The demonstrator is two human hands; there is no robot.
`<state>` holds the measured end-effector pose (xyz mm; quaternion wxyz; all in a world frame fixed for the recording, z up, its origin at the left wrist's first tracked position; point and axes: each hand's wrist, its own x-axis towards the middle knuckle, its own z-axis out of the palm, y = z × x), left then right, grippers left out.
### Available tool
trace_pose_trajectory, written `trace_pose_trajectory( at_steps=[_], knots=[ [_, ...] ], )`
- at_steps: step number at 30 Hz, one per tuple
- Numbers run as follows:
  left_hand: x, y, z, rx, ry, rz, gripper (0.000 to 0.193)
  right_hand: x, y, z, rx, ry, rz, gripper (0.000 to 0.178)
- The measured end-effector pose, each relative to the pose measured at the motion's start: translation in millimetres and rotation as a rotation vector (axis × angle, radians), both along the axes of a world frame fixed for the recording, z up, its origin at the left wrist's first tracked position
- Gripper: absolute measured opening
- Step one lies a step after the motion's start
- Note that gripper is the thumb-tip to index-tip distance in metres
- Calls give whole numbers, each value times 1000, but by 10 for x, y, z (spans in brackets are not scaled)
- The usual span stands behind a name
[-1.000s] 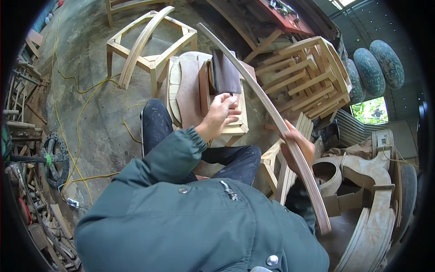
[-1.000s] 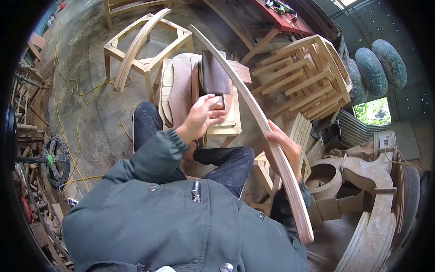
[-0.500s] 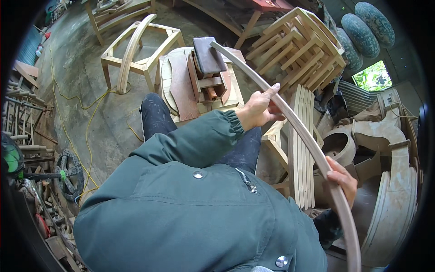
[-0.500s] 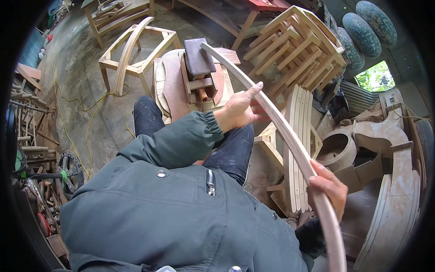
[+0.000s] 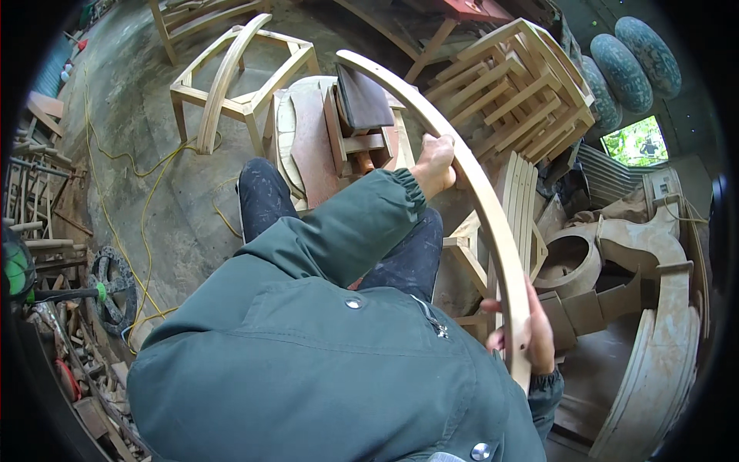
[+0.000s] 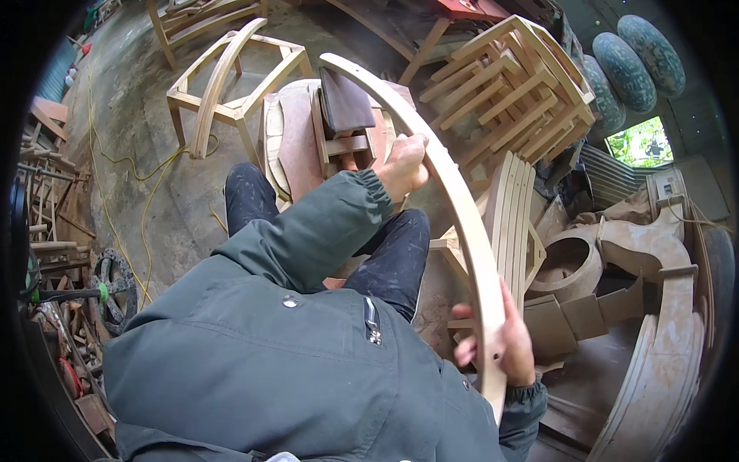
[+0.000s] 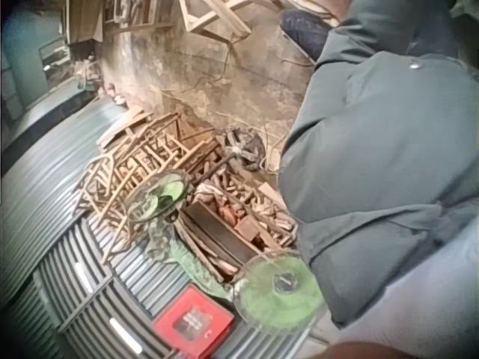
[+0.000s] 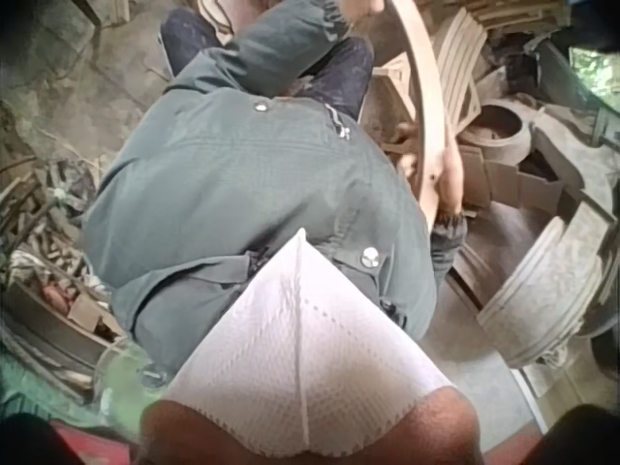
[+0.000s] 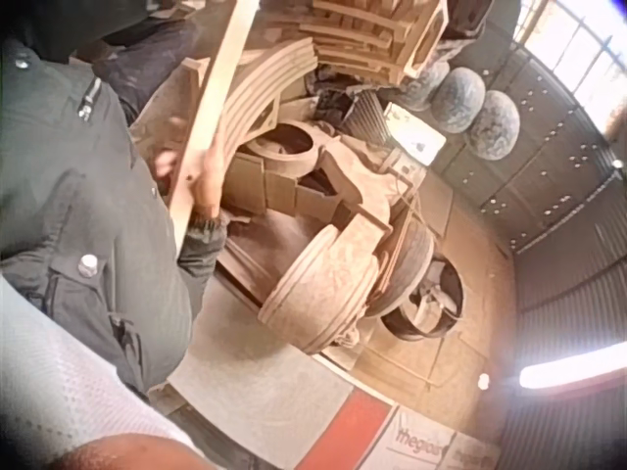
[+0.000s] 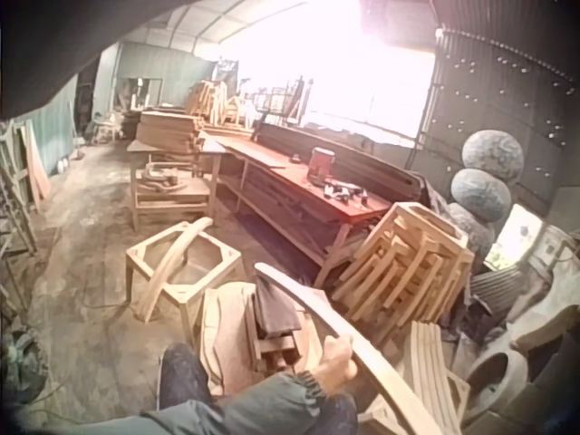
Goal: Manually sanding a curved wooden chair component using a sanding block.
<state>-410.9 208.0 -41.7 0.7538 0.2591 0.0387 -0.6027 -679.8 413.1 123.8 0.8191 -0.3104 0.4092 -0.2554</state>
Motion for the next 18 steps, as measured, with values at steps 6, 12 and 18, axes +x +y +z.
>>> trace_pose_trajectory(
  at_steps=[6,12,18],
  knots=[
    [459,-107,-223,-81,100,13,27,354,-348,-360,-171,426,211,104],
    [644,353,-309,102,-229,-187,34,1343,-1169,-992,-336,417,304,91],
    [827,1178,-713,113,-60,-196,32,2818,-2415,-1763,-673,418,361,77]
  ],
)
